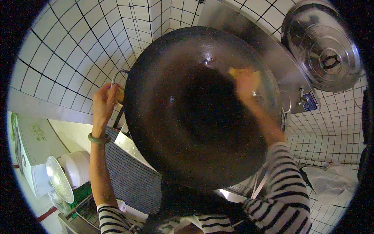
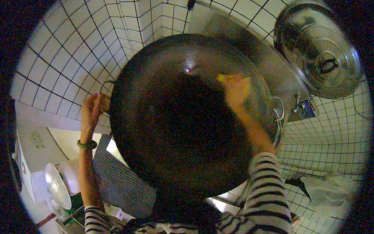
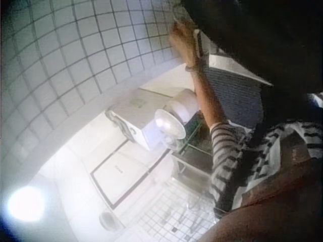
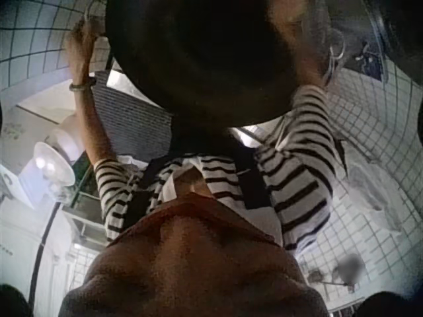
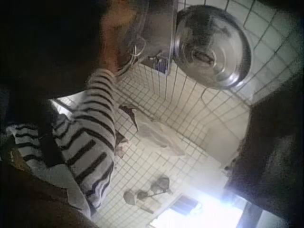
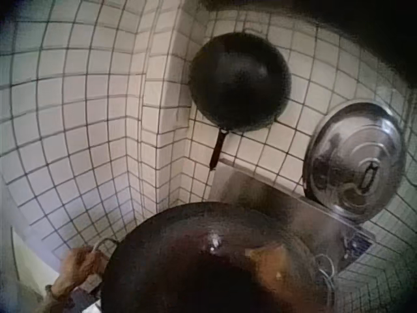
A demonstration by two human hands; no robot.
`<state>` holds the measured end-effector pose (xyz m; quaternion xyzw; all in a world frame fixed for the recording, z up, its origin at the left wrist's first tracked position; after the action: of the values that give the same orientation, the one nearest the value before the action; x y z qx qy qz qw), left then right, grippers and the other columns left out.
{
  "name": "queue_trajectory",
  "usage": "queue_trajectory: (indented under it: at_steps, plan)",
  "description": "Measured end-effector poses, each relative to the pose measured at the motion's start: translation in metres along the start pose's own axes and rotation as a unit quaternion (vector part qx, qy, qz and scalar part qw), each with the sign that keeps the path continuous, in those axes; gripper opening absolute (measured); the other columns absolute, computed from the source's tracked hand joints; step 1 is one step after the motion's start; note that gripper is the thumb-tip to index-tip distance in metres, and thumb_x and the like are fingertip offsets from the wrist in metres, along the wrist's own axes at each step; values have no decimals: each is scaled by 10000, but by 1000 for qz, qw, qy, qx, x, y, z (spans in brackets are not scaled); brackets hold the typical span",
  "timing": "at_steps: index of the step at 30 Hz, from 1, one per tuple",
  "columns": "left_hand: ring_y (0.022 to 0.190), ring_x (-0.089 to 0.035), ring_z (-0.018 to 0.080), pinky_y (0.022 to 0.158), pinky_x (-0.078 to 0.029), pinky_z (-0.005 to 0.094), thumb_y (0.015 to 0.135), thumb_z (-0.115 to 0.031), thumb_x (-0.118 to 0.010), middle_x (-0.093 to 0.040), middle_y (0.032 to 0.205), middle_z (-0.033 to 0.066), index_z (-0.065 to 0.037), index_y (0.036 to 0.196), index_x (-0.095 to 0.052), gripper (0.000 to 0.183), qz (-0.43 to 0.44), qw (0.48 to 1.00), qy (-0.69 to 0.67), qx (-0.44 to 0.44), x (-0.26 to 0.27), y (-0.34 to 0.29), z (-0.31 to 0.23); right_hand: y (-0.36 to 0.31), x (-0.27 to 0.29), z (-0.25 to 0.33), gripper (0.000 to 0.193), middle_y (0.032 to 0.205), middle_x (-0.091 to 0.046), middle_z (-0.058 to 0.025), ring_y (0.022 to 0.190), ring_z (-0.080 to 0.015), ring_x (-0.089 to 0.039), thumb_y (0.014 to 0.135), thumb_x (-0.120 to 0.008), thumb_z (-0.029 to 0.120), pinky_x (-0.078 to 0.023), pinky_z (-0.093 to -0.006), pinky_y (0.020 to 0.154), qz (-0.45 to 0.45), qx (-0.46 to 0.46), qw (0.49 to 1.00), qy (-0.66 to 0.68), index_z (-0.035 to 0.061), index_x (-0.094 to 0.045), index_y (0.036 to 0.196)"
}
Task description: The person washes a wok and a ladle with a yellow cloth under running water, then wipes the sink area. They pour a yellow liquid from a pot into a plastic bag, then wash the pot with the cloth. The person also wipes the stove and floor.
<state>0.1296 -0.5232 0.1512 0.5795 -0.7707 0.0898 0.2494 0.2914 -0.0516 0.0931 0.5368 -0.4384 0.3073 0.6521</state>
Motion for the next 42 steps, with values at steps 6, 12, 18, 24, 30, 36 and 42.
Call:
queue_trajectory:
  at_steps: [6, 12, 18, 24, 30, 36, 42]
  plan:
    - [627, -550, 88, 541, -417, 229, 925, -300, -558, -637, 733, 58, 58, 961, -629, 367, -23, 999, -22, -39, 15, 14, -14, -164, 0, 272, 432, 1365, -374, -171, 1256, -365, -340, 862, -541, 176, -219, -512, 1055, 182, 226, 876, 386, 97, -486, 1283]
    - [628, -583, 113, 535, -438, 254, 910, -336, -558, -652, 719, 87, 22, 938, -652, 371, -16, 999, 20, -32, 22, 13, -14, -160, 69, 52, 388, 1135, -584, -151, 1030, -324, -523, 753, -568, 140, -404, -486, 863, 271, 356, 887, 112, 113, -601, 1139]
    - [577, -555, 110, 503, -417, 268, 908, -342, -540, -632, 704, 69, -16, 924, -657, 347, -37, 997, 59, 23, 3, 9, 15, -74, 17, 87, 272, 829, -672, -45, 693, -258, -595, 816, -495, 142, -451, -445, 630, 65, 41, 984, 163, 248, -688, 975]
    - [567, -502, 76, 473, -377, 224, 919, -398, -522, -629, 748, 10, -33, 937, -653, 389, -29, 998, -49, 0, -5, 25, 10, -229, 125, 242, 529, 1250, -497, -121, 1191, -287, -448, 749, -524, 16, -349, -375, 1027, 313, 255, 664, 630, 73, -495, 1274]
    - [530, -394, 54, 456, -291, 201, 918, -452, -520, -513, 677, -22, -72, 930, -616, 393, -135, 980, -136, 58, 25, -55, -8, -284, 247, 26, 296, 1019, -627, -134, 922, -272, -618, 818, -572, 118, -485, -340, 830, 338, -84, 696, 628, 27, -595, 1100]
    - [624, -461, 56, 546, -372, 191, 933, -428, -494, -562, 792, 10, -44, 1044, -601, 413, -250, 947, -145, 140, 55, -247, 26, -501, 147, -144, 331, 941, -650, -118, 818, -266, -637, 846, -589, 236, -525, -373, 709, 389, -337, 857, 16, 3, -587, 1080]
    - [827, -583, 112, 702, -503, 254, 888, -291, -632, -619, 965, 33, -26, 1080, -591, 330, -254, 929, -184, 194, -65, -362, 36, -443, 60, -232, 526, 984, -647, -187, 830, -356, -632, 772, -649, 392, -509, -428, 733, 168, -270, 937, 142, 4, -569, 1118]
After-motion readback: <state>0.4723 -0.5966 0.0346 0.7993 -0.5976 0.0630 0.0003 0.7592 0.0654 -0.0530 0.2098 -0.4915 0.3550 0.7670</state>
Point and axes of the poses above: each hand's wrist, its own y-axis towards the middle knuckle, its own x-axis out of the back of the hand, z = x × y, the point moved 9 cm from there along y, towards the middle knuckle
